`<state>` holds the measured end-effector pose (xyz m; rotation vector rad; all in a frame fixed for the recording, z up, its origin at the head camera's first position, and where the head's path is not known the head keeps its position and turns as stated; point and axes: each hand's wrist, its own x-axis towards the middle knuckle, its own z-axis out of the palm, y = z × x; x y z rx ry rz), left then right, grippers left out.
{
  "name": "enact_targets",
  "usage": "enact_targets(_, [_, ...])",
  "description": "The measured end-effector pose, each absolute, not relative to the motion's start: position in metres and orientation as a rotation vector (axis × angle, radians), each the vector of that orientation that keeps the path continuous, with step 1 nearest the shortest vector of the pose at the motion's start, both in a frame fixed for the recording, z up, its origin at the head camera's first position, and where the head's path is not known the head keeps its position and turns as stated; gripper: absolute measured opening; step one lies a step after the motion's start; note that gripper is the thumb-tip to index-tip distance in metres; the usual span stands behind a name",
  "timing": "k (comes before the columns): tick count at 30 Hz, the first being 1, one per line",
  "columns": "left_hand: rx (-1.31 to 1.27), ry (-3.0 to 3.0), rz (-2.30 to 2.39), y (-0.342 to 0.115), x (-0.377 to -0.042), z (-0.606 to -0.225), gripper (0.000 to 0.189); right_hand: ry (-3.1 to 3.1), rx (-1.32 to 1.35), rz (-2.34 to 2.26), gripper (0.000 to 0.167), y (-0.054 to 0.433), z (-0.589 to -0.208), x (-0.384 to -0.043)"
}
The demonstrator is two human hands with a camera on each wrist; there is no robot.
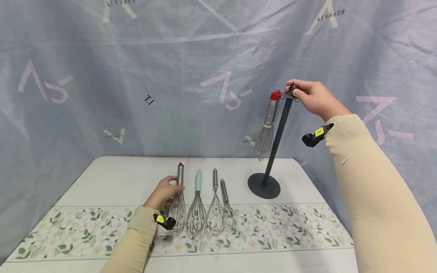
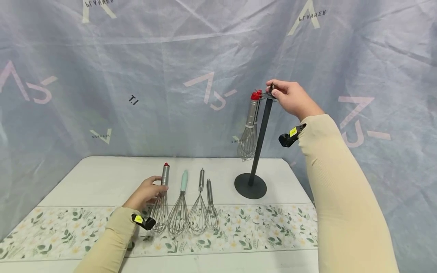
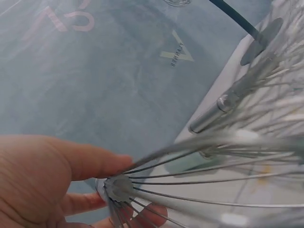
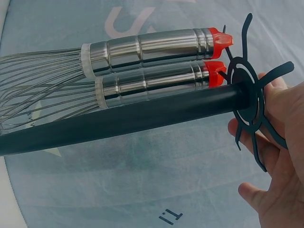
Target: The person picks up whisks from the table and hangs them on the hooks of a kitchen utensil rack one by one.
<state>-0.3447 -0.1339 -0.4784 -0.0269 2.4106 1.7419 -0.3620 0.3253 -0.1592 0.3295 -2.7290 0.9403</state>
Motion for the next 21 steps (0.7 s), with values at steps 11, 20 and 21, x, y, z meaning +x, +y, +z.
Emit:
enact_targets(11, [0.021,2.487,1.699,-0.132,-0.355,-0.45,0.061,-2.731,0.303,0.893,0.046,0.324,-0.162,-0.364])
enact_targets(20, [0.026,2.392,1.832,-0.127,-0.364,-0.424,0.058,-2.733,0.309,0.884,0.047,0.322,-0.162,-0.368])
enact_targets(21, [0.03,2.382,1.841,-0.126,-0.364,-0.421,0.058,-2.735,0.309,0.884,0.047,0.322,-0.162,-0.368])
